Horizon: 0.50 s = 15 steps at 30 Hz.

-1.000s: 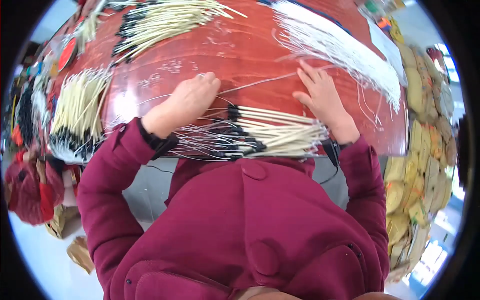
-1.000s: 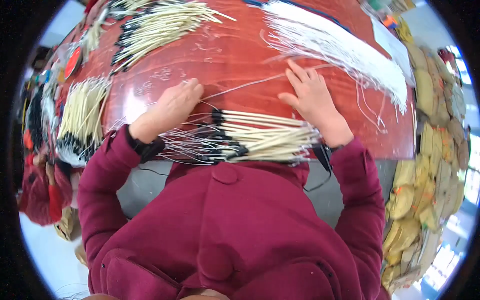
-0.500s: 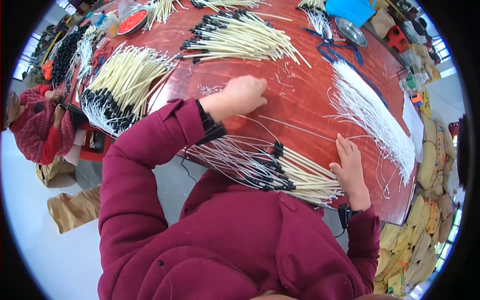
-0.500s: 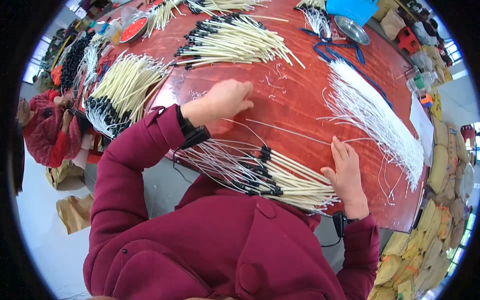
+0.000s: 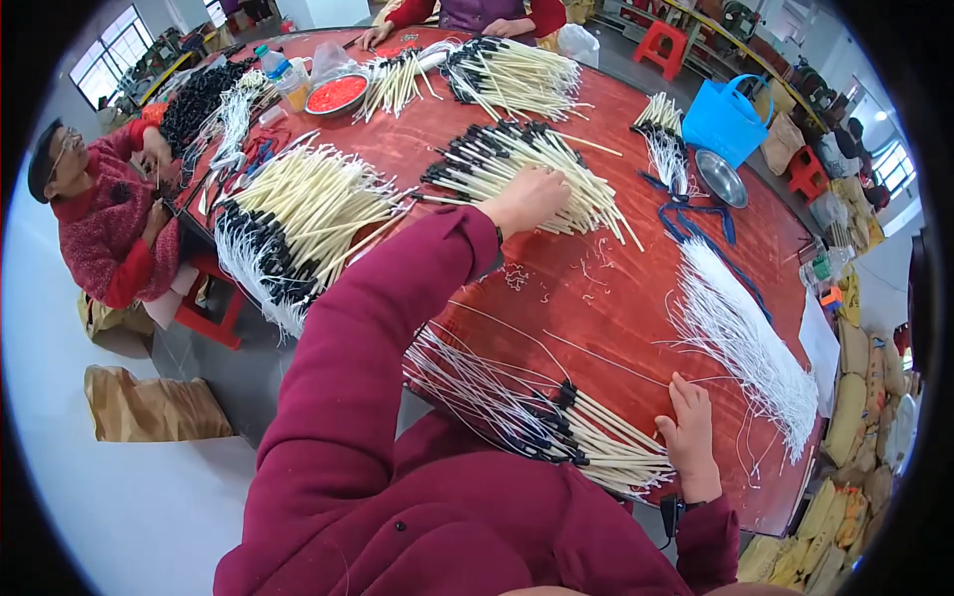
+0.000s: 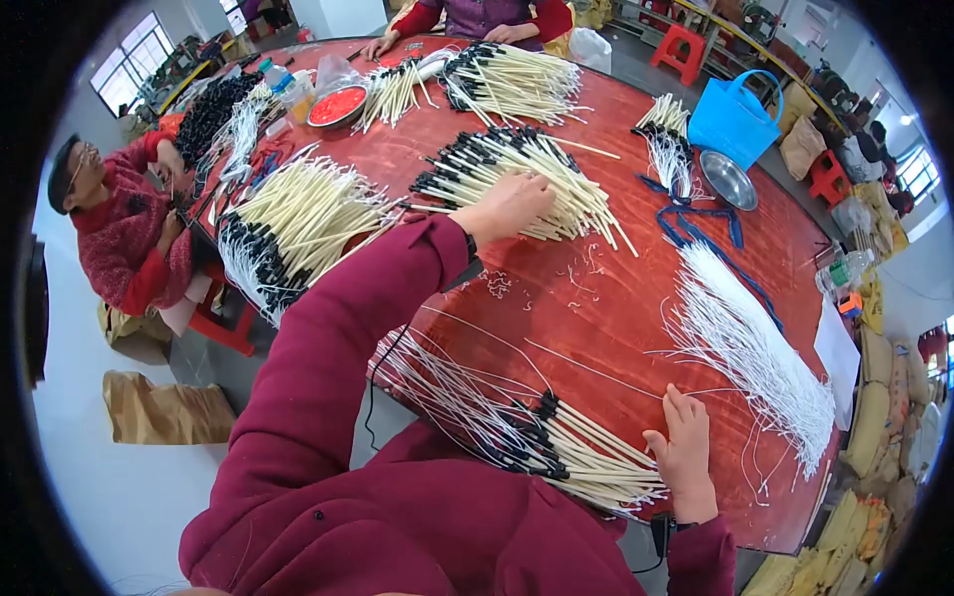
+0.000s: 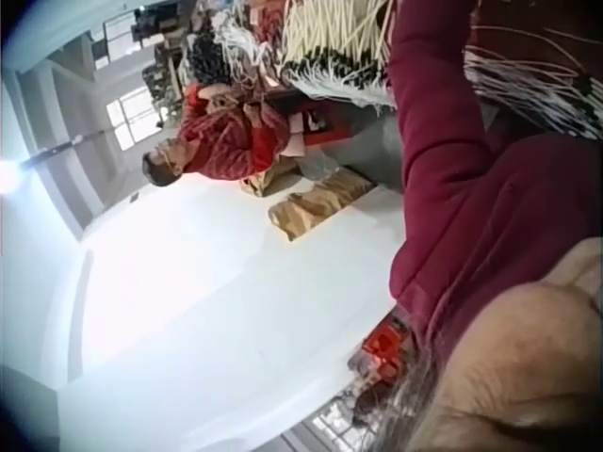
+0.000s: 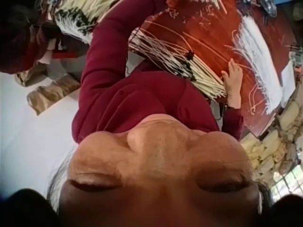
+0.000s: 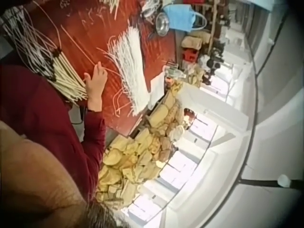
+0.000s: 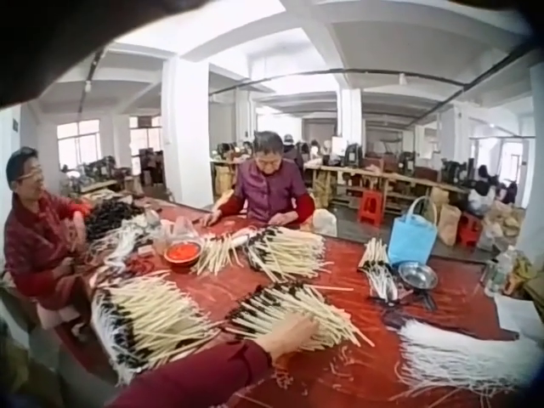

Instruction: Arrange and align small bundles of thin sticks on a factory table.

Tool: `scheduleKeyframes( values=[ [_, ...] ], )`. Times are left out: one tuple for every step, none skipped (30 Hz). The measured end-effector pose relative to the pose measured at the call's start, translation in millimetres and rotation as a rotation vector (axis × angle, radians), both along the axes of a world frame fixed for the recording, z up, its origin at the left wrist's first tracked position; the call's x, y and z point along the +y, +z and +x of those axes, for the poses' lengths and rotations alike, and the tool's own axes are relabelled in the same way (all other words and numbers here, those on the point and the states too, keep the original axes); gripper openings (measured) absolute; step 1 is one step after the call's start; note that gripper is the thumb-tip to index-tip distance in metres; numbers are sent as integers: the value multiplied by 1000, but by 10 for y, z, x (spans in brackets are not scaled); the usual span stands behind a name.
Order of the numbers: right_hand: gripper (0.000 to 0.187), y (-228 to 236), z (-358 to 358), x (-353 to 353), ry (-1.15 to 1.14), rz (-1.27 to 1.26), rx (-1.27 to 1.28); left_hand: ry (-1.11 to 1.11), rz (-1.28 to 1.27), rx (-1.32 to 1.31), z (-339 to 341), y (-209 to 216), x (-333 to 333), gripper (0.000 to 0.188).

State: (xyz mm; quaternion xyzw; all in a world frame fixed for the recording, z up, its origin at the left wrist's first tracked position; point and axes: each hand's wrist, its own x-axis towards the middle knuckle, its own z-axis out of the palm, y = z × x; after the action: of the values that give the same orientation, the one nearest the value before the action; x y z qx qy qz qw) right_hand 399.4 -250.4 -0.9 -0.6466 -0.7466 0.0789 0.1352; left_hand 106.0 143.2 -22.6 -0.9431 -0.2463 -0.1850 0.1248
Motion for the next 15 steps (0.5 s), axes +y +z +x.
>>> scheduleKeyframes(
  values=[
    [67,-20,9,12,-4,-14,1,-4,-14,1,8,25,-6,11],
    [68,-44,20,64,4,4,-19,31,-38,90,21,65,23,11],
    [70,-63,38,107,19,9,-40,69,-75,178,10,97,2,11],
    [71,-96,68,85,40,-2,-57,115,-64,218,-23,89,-16,12],
    [68,-104,110,175,67,23,-52,160,-56,261,-67,107,14,13],
    [65,-118,128,139,68,32,-47,124,-72,191,-54,185,-58,15],
    [65,-129,108,81,62,-16,-37,102,-75,124,-76,269,-113,17],
    [62,-101,85,75,39,-4,-34,89,-106,131,-45,263,-143,17],
    [58,-90,68,78,29,19,-28,-6,-67,11,-46,266,-172,15],
    [58,-82,59,85,31,9,-27,-98,-16,-117,-41,272,-189,13],
    [60,-76,47,85,22,7,-20,-96,-23,-115,-40,262,-242,13],
    [61,-73,33,82,12,7,-13,-133,-24,-154,-37,246,-316,14],
    [62,-74,21,83,2,8,-6,-170,-23,-193,-39,233,-397,16],
    [62,-80,12,91,4,7,-4,-208,-21,-231,-52,228,-475,19],
    [60,-100,13,87,11,15,-7,-203,-25,-228,-71,240,-586,19]
  ],
)
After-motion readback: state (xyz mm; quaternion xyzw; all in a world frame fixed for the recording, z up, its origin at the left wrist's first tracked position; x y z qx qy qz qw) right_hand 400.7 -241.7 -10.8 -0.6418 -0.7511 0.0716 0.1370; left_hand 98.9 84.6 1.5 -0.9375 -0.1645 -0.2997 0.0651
